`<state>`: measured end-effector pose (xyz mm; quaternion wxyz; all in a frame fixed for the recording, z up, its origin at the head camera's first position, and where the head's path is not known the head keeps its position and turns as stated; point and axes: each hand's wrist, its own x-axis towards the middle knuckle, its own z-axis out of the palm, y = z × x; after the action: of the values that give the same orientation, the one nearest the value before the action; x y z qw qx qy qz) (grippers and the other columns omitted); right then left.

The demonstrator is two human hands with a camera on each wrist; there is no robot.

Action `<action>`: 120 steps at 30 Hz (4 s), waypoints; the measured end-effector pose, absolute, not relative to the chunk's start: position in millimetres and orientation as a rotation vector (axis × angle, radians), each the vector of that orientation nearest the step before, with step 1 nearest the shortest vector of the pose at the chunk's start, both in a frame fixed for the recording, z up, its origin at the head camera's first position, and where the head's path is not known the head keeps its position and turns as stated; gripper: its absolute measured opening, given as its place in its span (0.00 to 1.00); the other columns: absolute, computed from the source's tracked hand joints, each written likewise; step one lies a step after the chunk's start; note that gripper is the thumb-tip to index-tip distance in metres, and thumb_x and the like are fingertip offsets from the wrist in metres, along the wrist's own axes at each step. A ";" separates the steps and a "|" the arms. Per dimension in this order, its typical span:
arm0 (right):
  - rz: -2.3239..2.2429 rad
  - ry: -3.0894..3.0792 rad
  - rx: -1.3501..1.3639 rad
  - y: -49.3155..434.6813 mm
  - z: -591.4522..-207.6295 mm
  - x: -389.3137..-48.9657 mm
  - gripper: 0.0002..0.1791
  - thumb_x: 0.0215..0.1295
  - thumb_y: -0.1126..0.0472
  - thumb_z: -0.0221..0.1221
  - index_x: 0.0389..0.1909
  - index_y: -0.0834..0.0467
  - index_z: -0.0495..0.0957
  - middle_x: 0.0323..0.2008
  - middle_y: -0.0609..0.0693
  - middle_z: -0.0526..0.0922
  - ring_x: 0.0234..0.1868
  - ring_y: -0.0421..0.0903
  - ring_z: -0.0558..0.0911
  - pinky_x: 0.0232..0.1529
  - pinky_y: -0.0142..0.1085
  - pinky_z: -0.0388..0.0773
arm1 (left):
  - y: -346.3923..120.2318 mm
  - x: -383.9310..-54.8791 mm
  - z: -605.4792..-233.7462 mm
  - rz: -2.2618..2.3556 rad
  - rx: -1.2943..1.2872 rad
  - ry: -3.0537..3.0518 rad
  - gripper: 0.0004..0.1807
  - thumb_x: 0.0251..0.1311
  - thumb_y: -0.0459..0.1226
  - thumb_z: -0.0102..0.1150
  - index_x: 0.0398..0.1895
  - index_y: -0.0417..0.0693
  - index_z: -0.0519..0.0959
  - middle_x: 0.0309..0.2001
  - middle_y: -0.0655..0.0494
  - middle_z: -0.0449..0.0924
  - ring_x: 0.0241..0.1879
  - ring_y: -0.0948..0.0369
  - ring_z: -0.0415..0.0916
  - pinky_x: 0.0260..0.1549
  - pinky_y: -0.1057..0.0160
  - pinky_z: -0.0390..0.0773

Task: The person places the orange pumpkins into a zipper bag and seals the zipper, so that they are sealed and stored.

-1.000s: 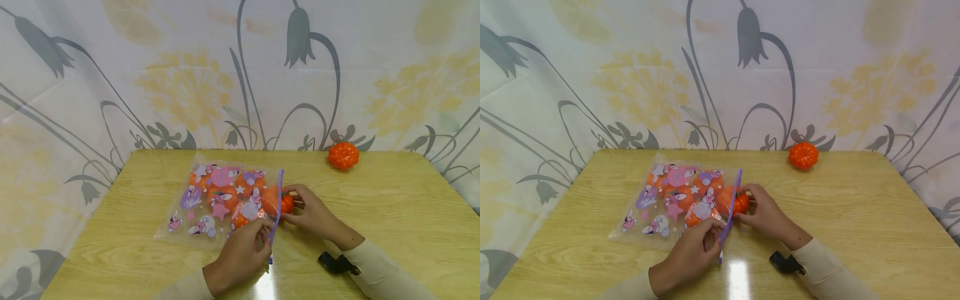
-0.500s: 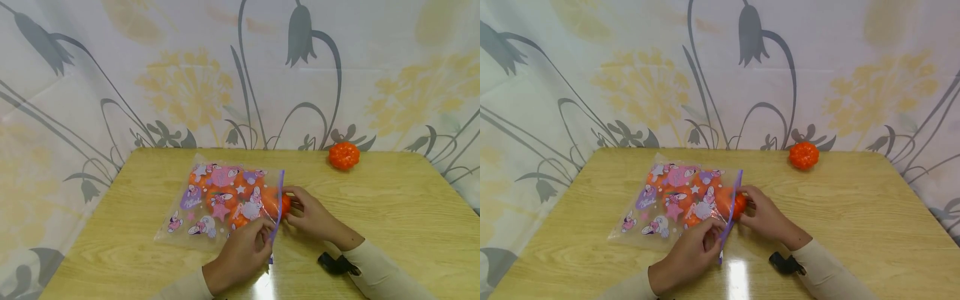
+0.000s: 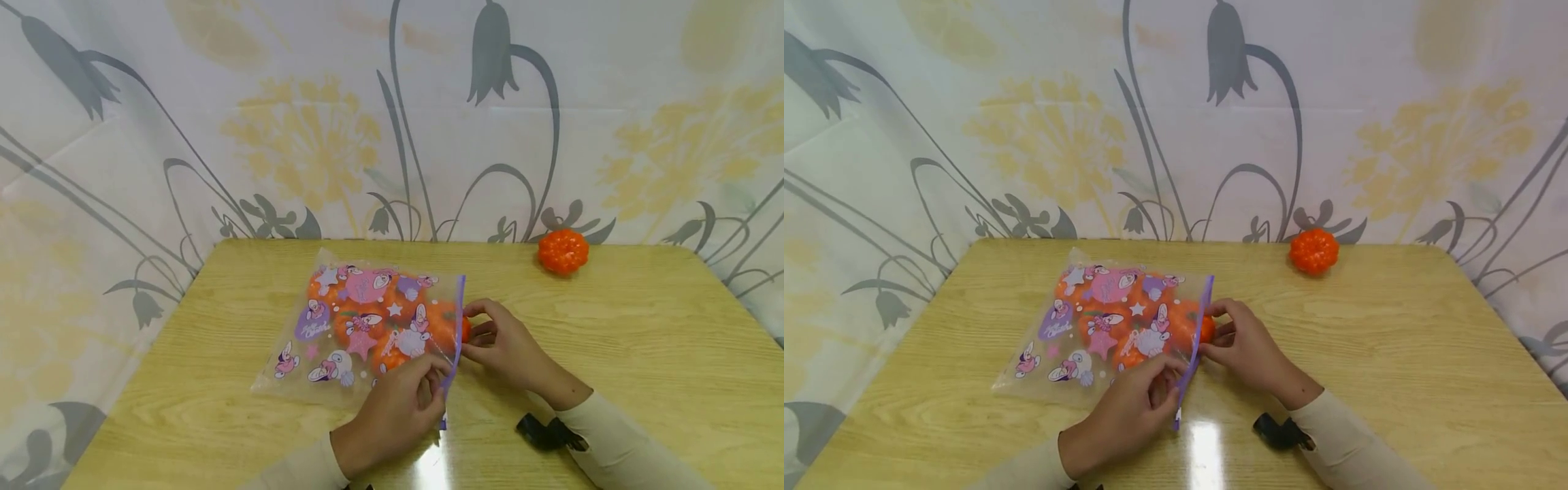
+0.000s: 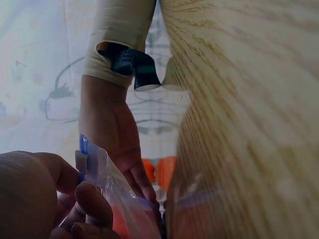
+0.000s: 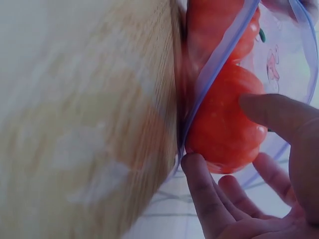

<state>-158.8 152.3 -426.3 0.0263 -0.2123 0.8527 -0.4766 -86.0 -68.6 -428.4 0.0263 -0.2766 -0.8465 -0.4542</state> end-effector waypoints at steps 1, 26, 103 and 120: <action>-1.487 2.632 -0.646 152.2 -426.2 -158.6 0.26 0.57 0.68 0.70 0.54 0.62 0.70 0.51 0.62 0.76 0.44 0.52 0.86 0.43 0.35 0.85 | -68.6 -86.1 -428.3 -1.411 -0.856 -2.620 0.13 0.60 0.29 0.59 0.48 0.48 0.78 0.34 0.59 0.78 0.28 0.74 0.67 0.28 0.77 0.74; -1.528 2.587 -0.599 152.4 -425.7 -158.9 0.17 0.67 0.69 0.60 0.56 0.65 0.75 0.46 0.59 0.82 0.48 0.51 0.84 0.49 0.37 0.83 | -69.6 -87.8 -426.8 -1.397 -0.907 -2.641 0.13 0.60 0.29 0.59 0.47 0.49 0.77 0.34 0.62 0.75 0.27 0.74 0.65 0.28 0.78 0.73; -1.301 2.775 -0.612 170.2 -415.2 -171.3 0.18 0.70 0.66 0.56 0.59 0.63 0.77 0.57 0.61 0.81 0.53 0.57 0.82 0.50 0.49 0.84 | -71.5 -90.5 -423.6 -1.385 -0.894 -2.698 0.13 0.61 0.31 0.60 0.49 0.49 0.78 0.34 0.63 0.76 0.28 0.75 0.65 0.29 0.77 0.73; -0.439 3.464 -0.366 233.8 -389.8 -229.0 0.27 0.65 0.59 0.59 0.64 0.62 0.70 0.62 0.74 0.68 0.60 0.76 0.66 0.47 0.73 0.68 | -70.5 -88.8 -424.8 -1.388 -0.881 -2.722 0.13 0.63 0.32 0.58 0.50 0.51 0.78 0.34 0.64 0.77 0.27 0.75 0.65 0.30 0.77 0.73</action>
<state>-229.0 233.8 -389.8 -0.1836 -0.1024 0.9699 -0.1230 -88.8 -70.5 -424.8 -0.0191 -0.2770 -0.8558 -0.4365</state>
